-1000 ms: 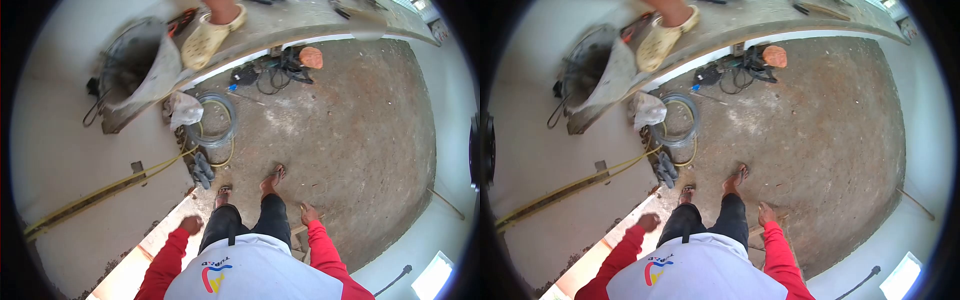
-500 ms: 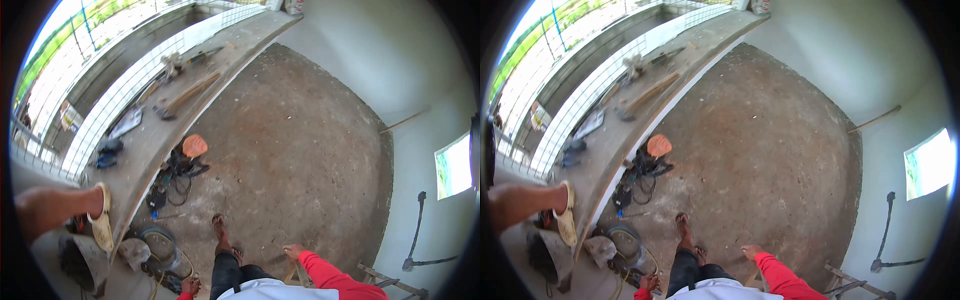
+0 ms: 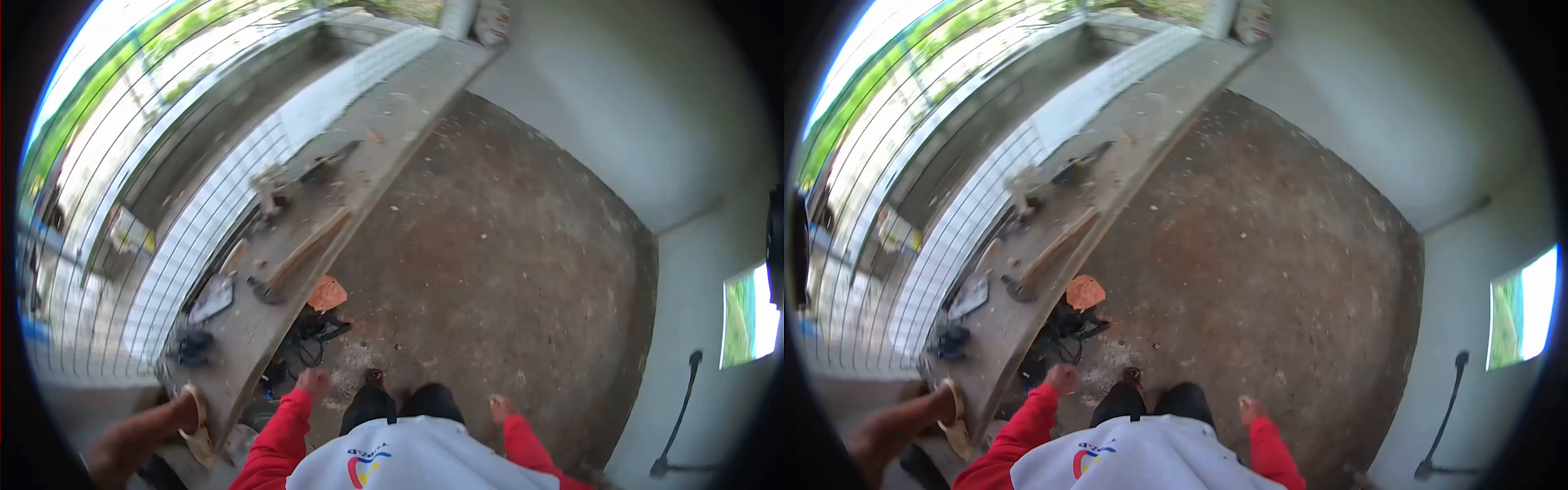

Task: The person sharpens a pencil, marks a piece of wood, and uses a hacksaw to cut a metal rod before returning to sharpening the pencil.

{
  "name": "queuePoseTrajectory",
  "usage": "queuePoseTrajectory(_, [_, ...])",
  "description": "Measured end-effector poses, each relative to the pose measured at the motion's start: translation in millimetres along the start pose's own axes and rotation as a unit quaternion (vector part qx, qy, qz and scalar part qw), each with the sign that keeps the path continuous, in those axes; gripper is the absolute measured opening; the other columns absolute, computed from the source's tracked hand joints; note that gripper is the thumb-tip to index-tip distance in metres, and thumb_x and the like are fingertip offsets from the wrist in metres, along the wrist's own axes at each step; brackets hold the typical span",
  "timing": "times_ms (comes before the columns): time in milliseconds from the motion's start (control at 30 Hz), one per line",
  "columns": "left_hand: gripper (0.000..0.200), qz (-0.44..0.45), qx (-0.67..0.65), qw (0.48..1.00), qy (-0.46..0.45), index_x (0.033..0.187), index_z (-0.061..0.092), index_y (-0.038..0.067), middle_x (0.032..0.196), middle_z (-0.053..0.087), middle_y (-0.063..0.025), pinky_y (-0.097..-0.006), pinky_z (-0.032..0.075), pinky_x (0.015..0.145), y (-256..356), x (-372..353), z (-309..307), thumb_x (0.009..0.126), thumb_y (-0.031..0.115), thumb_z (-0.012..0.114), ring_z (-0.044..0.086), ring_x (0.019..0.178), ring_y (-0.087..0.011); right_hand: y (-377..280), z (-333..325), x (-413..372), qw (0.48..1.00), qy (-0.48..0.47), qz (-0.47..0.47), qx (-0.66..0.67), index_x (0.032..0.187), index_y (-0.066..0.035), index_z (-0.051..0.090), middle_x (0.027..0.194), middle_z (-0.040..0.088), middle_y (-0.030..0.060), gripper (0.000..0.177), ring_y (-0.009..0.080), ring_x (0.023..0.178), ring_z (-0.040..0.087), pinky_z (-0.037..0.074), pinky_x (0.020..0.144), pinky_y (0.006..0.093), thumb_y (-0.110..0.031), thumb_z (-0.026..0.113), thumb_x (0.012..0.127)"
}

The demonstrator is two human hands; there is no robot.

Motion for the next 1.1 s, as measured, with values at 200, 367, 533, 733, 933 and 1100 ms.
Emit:
queuePoseTrajectory(200, [0.028,-0.046,-0.161,0.974,-0.154,0.071,0.051,0.016,0.055,0.040,0.0034,-0.0267,0.039,0.043,37,151,-3,0.096,0.022,0.040,0.045,0.048,-0.0108,-36,-35,97,0.995,0.059,-0.061,0.044,0.093,-0.014,0.064,0.072,0.061,0.0133,0.019,0.0241,0.066,0.059,0.046,0.060,0.0434,-0.007,0.053,0.079])
queuePoseTrajectory(367, [0.027,0.107,-0.009,0.927,-0.358,0.071,0.052,0.015,0.055,0.041,0.0028,-0.0268,0.039,0.043,295,239,91,0.095,0.022,0.041,0.046,0.048,-0.0109,-35,-134,151,0.980,0.174,-0.023,0.094,0.097,-0.015,0.062,0.091,0.065,0.0173,0.023,0.0396,0.084,0.062,0.047,0.071,0.0479,-0.013,0.051,0.077])
queuePoseTrajectory(533, [0.027,0.266,0.071,0.836,-0.475,0.072,0.053,0.013,0.055,0.043,0.0023,-0.0268,0.040,0.042,490,250,152,0.094,0.022,0.042,0.046,0.048,-0.0109,9,-215,126,0.945,0.269,0.080,0.167,0.102,-0.015,0.059,0.094,0.065,0.0169,0.026,0.0409,0.089,0.062,0.046,0.072,0.0487,-0.013,0.051,0.078])
queuePoseTrajectory(733, [0.026,0.424,0.184,0.662,-0.590,0.072,0.054,0.012,0.056,0.045,0.0016,-0.0269,0.040,0.042,621,205,231,0.094,0.022,0.043,0.047,0.047,-0.0110,101,-171,76,0.869,0.279,0.310,0.267,0.131,-0.024,0.050,0.114,0.062,0.0171,0.053,0.0364,0.102,0.060,0.048,0.088,0.0459,-0.007,0.045,0.081])
queuePoseTrajectory(933, [0.026,0.542,0.287,0.466,-0.639,0.072,0.055,0.011,0.056,0.047,0.0009,-0.0270,0.040,0.041,705,182,281,0.093,0.022,0.044,0.048,0.047,-0.0111,114,-53,33,0.718,0.295,0.447,0.446,0.107,-0.015,0.064,0.102,0.067,0.0125,0.038,0.0309,0.090,0.064,0.050,0.079,0.0419,-0.008,0.051,0.072])
queuePoseTrajectory(1100, [0.026,0.602,0.363,0.340,-0.625,0.073,0.056,0.010,0.056,0.049,0.0003,-0.0270,0.041,0.041,781,198,318,0.093,0.022,0.045,0.049,0.047,-0.0111,28,13,0,0.508,0.383,0.602,0.483,0.101,-0.012,0.063,0.090,0.068,0.0132,0.031,0.0330,0.078,0.066,0.051,0.064,0.0455,-0.010,0.056,0.071])
Point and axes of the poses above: each hand's wrist, its own x-axis towards the middle knuckle, its own z-axis out of the palm, y = z × x, the point moved 10 cm from there along x, towards the middle knuckle
